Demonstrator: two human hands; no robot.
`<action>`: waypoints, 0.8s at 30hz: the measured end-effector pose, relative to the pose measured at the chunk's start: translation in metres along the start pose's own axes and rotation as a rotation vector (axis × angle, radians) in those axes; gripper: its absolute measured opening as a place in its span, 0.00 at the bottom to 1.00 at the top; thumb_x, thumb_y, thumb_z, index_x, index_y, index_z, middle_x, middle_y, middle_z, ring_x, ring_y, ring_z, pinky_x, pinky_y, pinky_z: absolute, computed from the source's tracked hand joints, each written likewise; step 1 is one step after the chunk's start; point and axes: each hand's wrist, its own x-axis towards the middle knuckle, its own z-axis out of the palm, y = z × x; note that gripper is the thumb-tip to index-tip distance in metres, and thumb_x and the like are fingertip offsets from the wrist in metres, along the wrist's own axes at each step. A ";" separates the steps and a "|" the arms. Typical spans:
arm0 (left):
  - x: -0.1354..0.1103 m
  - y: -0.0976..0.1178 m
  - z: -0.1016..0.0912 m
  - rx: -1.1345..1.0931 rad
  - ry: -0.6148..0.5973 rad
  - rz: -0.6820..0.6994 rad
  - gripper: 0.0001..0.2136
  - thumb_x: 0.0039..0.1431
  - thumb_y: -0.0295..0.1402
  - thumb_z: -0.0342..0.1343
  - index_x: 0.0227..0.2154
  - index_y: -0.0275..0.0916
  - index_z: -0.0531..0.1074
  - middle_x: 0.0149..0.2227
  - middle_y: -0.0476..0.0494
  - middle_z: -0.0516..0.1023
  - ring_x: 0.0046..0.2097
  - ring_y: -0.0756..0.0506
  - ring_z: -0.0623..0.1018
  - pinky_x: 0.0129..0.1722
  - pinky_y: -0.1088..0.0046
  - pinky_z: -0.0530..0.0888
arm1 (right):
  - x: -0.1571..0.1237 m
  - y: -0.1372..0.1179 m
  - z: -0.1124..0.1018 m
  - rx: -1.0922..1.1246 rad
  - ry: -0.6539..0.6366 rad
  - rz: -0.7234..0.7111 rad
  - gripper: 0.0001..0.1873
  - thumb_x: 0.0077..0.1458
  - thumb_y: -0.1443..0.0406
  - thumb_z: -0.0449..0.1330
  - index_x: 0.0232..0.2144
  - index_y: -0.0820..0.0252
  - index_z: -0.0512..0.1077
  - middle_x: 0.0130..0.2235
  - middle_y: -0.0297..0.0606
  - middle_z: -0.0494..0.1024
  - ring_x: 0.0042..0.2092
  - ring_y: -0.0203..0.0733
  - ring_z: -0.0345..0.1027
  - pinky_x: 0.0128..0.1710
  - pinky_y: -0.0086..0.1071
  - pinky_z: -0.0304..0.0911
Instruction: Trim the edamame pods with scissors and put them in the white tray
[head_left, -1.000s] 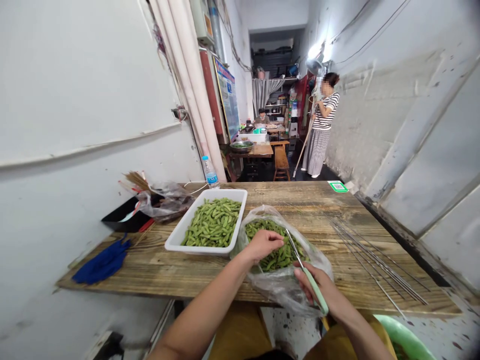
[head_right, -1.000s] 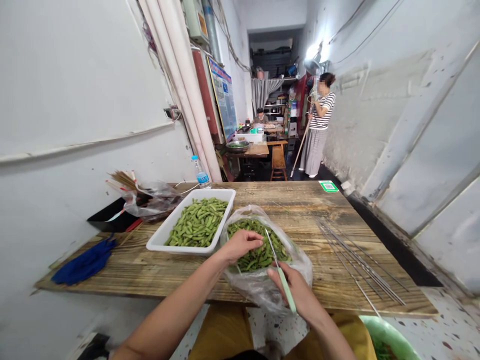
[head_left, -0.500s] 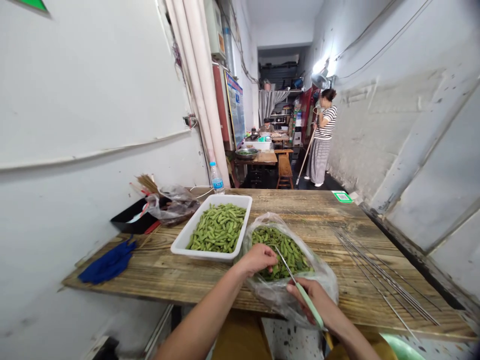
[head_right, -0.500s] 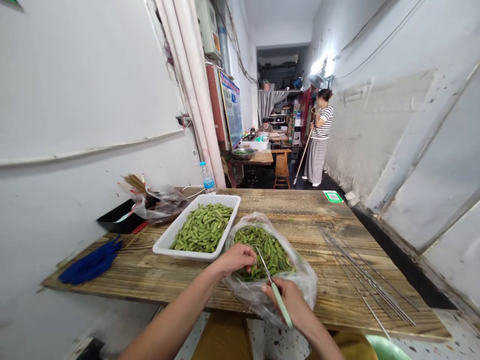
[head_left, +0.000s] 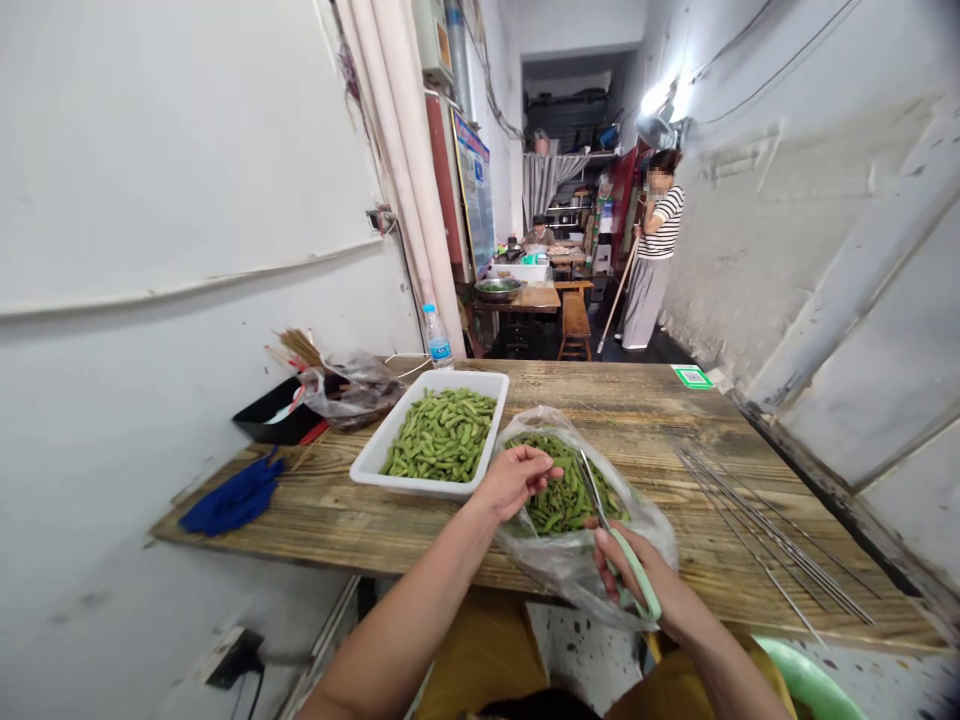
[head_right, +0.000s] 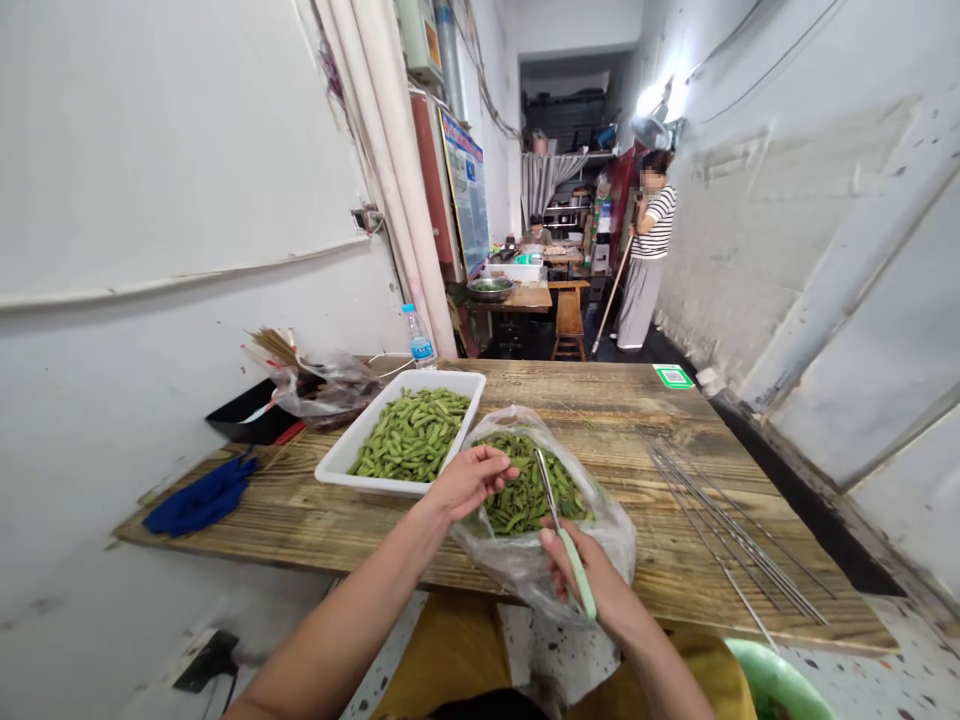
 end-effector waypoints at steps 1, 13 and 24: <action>-0.001 -0.002 0.001 -0.010 0.015 0.008 0.11 0.41 0.26 0.66 0.24 0.34 0.67 0.22 0.46 0.76 0.28 0.52 0.77 0.23 0.83 0.66 | -0.002 -0.002 0.001 0.006 -0.013 -0.005 0.26 0.54 0.46 0.55 0.43 0.61 0.66 0.24 0.29 0.66 0.23 0.33 0.60 0.21 0.28 0.59; -0.006 -0.019 0.005 0.076 0.030 0.000 0.12 0.39 0.30 0.67 0.22 0.33 0.69 0.23 0.43 0.77 0.23 0.55 0.71 0.25 0.80 0.66 | 0.012 -0.004 0.012 0.000 -0.039 0.047 0.24 0.50 0.44 0.58 0.34 0.58 0.67 0.18 0.23 0.57 0.14 0.28 0.49 0.12 0.24 0.47; 0.011 0.073 -0.065 1.514 0.826 0.717 0.15 0.53 0.28 0.54 0.45 0.35 0.71 0.52 0.32 0.71 0.55 0.36 0.68 0.54 0.56 0.62 | -0.007 0.027 -0.019 0.017 0.044 0.149 0.31 0.46 0.42 0.59 0.42 0.59 0.65 0.22 0.26 0.64 0.21 0.32 0.59 0.19 0.27 0.59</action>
